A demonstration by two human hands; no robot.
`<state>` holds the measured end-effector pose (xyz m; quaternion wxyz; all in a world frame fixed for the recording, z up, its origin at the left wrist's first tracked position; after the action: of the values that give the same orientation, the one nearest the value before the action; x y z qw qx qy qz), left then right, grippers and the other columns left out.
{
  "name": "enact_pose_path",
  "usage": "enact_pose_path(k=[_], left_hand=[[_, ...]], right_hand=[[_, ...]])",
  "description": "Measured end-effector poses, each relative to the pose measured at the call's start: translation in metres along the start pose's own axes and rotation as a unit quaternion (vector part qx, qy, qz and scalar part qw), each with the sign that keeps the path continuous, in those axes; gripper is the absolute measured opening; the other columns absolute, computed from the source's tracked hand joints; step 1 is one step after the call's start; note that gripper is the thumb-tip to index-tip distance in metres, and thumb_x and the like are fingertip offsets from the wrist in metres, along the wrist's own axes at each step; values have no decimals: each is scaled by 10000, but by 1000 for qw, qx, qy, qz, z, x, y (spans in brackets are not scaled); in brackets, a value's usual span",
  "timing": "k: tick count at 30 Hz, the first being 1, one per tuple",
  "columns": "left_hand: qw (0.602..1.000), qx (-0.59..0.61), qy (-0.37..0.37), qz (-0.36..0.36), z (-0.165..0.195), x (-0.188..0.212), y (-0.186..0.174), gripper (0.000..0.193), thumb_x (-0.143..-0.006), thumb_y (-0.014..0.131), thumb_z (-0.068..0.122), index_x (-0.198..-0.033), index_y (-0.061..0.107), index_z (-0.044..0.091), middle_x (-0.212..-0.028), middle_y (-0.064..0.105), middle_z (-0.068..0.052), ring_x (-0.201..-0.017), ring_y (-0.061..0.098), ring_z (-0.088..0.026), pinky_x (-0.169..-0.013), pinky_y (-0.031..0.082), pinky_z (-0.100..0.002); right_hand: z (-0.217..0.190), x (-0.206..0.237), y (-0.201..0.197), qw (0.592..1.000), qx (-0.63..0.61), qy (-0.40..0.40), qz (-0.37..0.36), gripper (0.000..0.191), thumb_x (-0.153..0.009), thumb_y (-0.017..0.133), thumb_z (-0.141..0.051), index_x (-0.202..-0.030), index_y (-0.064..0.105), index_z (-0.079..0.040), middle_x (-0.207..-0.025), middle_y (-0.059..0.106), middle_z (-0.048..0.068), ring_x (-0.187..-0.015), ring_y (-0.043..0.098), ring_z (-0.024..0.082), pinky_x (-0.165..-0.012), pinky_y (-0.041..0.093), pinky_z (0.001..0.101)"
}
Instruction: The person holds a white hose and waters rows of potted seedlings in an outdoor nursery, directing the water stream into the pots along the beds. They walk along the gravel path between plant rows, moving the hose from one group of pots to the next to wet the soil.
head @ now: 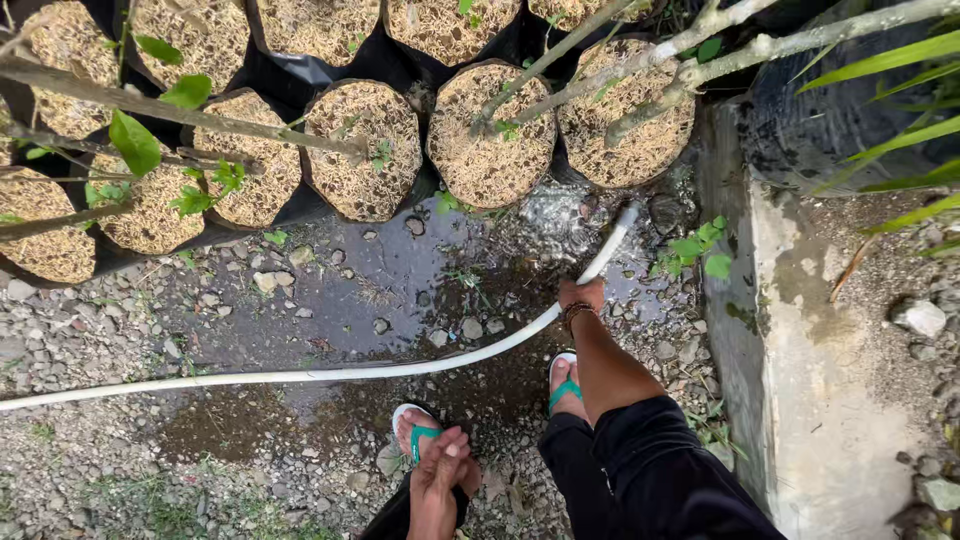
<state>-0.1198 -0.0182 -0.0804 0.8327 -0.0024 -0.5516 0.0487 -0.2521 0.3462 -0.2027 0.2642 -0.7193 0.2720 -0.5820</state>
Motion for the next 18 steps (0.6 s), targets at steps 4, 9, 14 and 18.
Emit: enact_pose_path(k=[4,9,14,18], left_hand=[[995,-42,79,-52,52,38,30,441,-959,682,259,-1312,668,-6,-1234,702,-140,-1094,633,-200,-916,495,-318],[949,-219,222,-40,117,93,57,428,-889,725,206,-1277,639,48,-1121,760,-107,-986,716,-163,-878,566,-333],[887,-295,351,-52,147,189,30,498,-814,789,205,-1258,641,34,-1194,725,-160,-1090,700,-259,-909,553,-384],[909,-338,208,-127,118,273,-28,520,-739,756,289,-1192,718,36,-1093,763,-231,-1013,727,-368,-893,568,-435]], right_hand=[[8,71,-28,941,-329,74,-21,373,-880,559,89,-1233,447,43,-1045,616,248,-734,698,349,-625,602,488],[-2,203,-88,917,-377,-55,-123,509,-831,558,105,-1256,339,-69,-1020,550,154,-687,668,293,-602,607,492],[28,365,-116,907,-342,7,-244,196,-973,568,-82,-1109,440,-24,-694,548,141,-503,595,282,-491,563,474],[12,473,-137,912,-201,-120,-336,269,-985,625,-151,-1088,460,35,-740,572,143,-535,638,263,-538,584,461]])
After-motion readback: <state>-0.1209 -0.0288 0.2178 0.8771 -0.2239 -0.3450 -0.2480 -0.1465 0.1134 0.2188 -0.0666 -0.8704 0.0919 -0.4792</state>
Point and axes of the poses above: each hand's wrist, its own x-axis away from the middle knuckle, its own y-axis out of the palm, z = x × y, the point moved 8 cm from there along -x, towards the middle knuckle
